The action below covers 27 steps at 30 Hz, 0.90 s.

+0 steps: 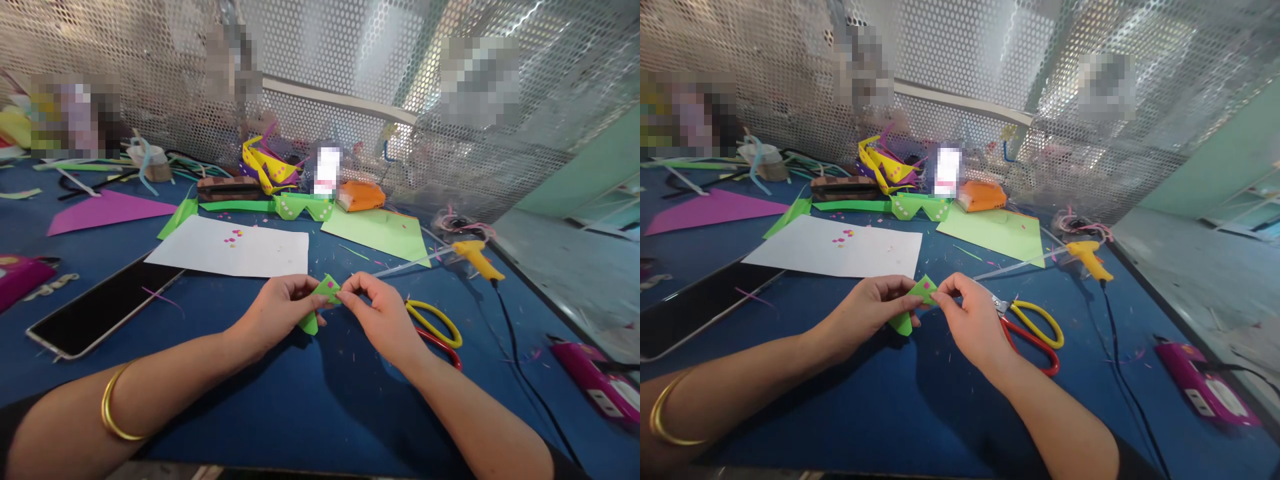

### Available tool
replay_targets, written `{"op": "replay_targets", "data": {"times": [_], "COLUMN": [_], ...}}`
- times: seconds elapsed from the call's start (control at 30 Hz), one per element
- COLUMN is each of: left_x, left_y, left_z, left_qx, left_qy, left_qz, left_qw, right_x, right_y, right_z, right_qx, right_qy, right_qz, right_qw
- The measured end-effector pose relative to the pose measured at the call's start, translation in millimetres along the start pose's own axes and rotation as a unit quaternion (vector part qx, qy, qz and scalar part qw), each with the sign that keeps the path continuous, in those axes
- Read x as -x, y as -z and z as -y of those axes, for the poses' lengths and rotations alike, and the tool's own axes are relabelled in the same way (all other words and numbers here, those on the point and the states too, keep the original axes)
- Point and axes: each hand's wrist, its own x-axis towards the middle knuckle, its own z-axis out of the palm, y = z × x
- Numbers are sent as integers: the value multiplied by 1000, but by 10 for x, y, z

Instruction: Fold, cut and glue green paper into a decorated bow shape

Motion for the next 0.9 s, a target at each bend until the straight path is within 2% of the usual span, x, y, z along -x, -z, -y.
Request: {"op": "replay_targets", "data": {"times": [0.23,0.9], "left_x": [33,23], "left_y": [-18,-11], "left_z": [-33,-9], "left_qx": [-8,-22], "left_qy": [26,17], "left_qz": [-19,-9], "left_qw": [999,1000], "right_x": [17,32], "right_y": [-41,-101], "right_z": [-7,14], "right_qx": [22,26], "right_qy": [60,37], "right_qz": [-34,-73], "right_qw": [997,996]}}
